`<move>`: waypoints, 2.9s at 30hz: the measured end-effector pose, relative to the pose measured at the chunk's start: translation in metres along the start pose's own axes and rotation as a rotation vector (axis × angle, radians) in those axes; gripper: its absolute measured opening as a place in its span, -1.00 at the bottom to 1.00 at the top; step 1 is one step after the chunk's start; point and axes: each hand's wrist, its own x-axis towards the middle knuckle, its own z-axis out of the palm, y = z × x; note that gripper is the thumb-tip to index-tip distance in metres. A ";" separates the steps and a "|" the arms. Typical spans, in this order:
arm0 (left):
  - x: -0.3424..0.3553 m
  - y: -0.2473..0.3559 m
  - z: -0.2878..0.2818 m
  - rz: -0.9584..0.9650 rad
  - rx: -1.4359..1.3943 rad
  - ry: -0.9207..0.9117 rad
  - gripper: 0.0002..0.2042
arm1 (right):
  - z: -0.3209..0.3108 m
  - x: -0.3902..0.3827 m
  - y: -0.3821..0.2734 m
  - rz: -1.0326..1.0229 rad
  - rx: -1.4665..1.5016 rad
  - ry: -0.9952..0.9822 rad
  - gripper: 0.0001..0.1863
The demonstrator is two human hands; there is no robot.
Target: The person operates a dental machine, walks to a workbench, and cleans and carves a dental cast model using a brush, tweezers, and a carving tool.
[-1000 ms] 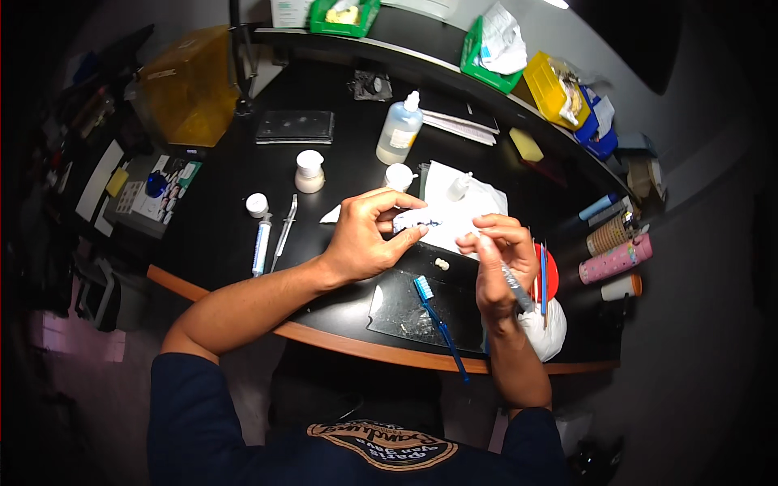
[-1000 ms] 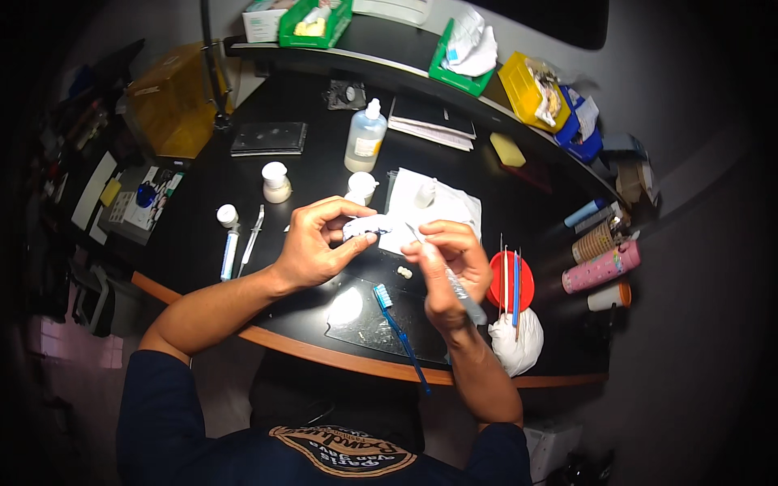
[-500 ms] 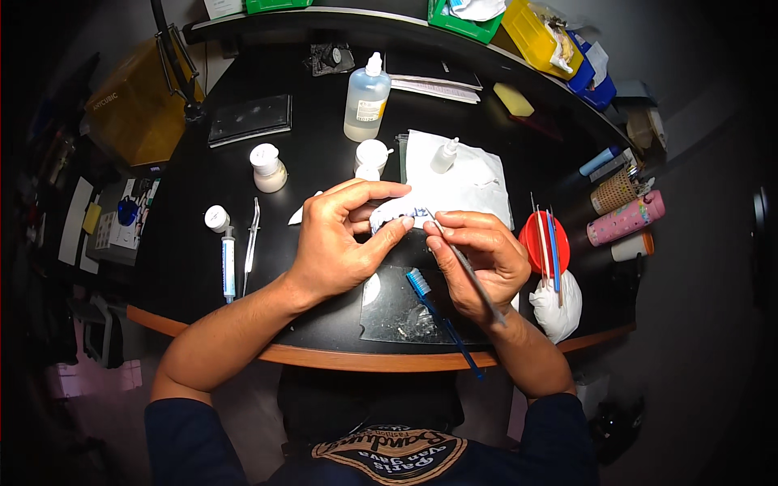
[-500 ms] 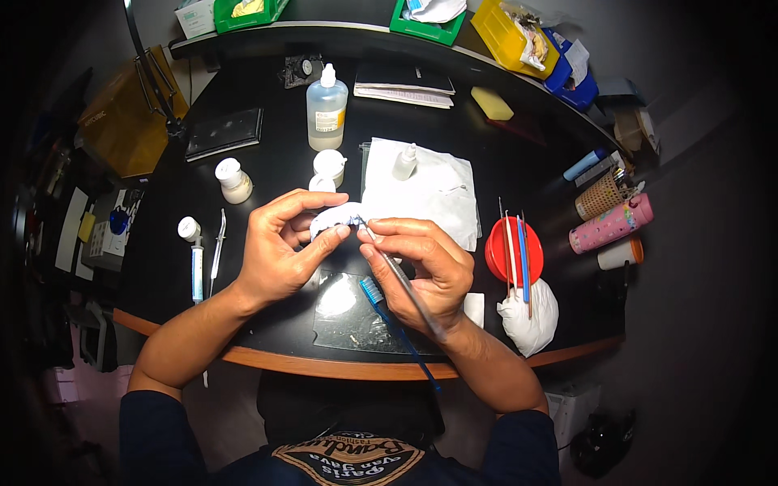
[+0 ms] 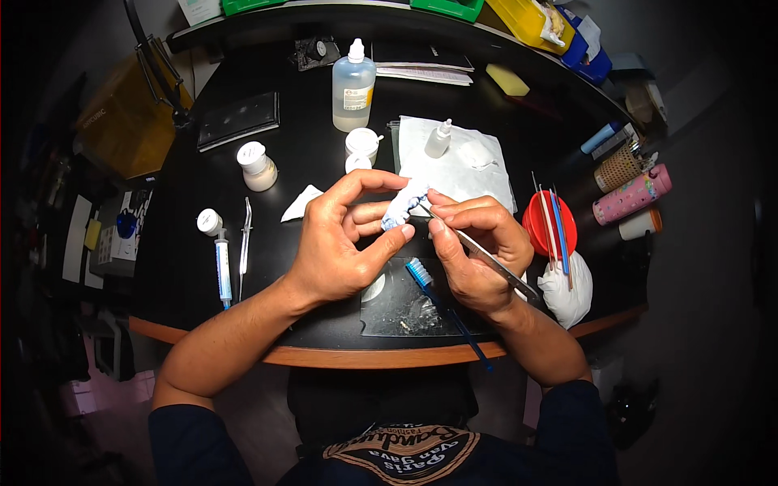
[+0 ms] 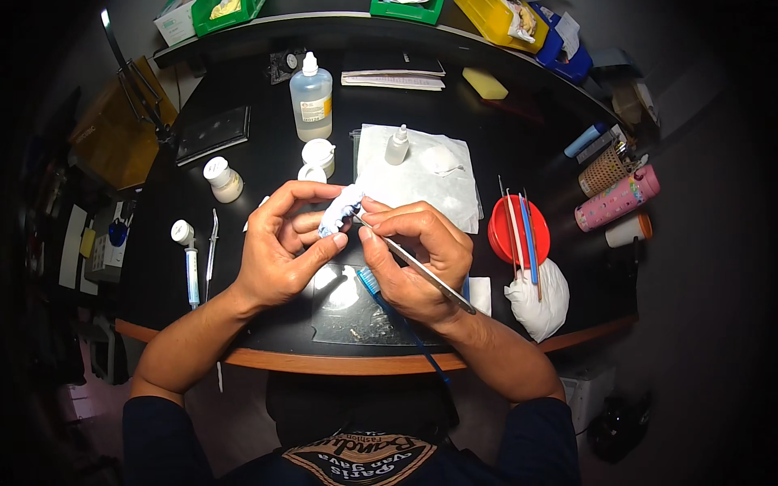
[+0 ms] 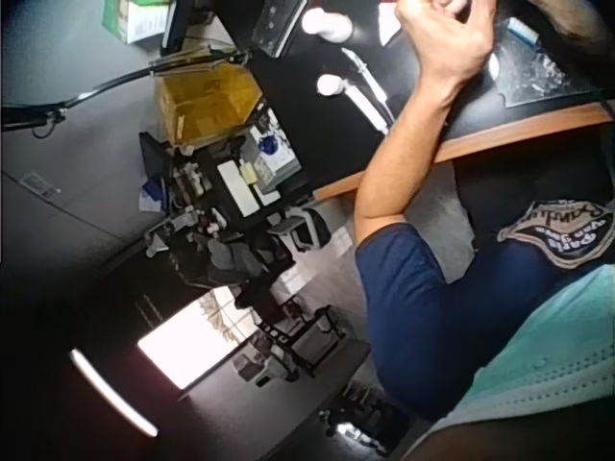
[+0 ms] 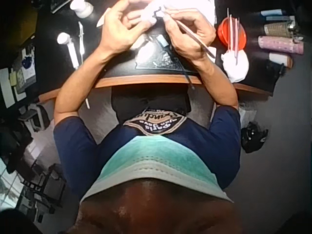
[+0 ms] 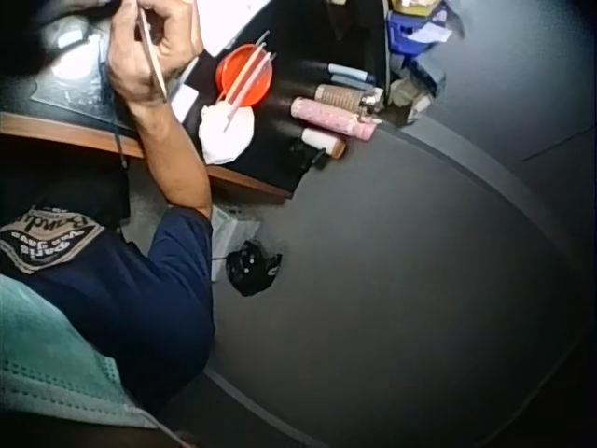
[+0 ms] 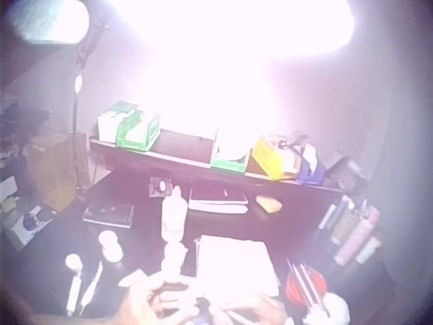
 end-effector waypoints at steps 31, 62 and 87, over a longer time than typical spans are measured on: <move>0.000 0.005 0.002 -0.158 -0.171 0.015 -0.55 | -0.002 0.002 0.004 -0.061 0.034 -0.055 -0.88; 0.000 0.001 0.001 -0.116 -0.186 0.021 -0.53 | -0.004 0.004 0.003 -0.081 0.026 -0.040 -0.86; -0.001 0.003 0.002 -0.152 -0.128 0.059 -0.56 | -0.002 0.004 -0.001 -0.148 -0.096 -0.162 -0.86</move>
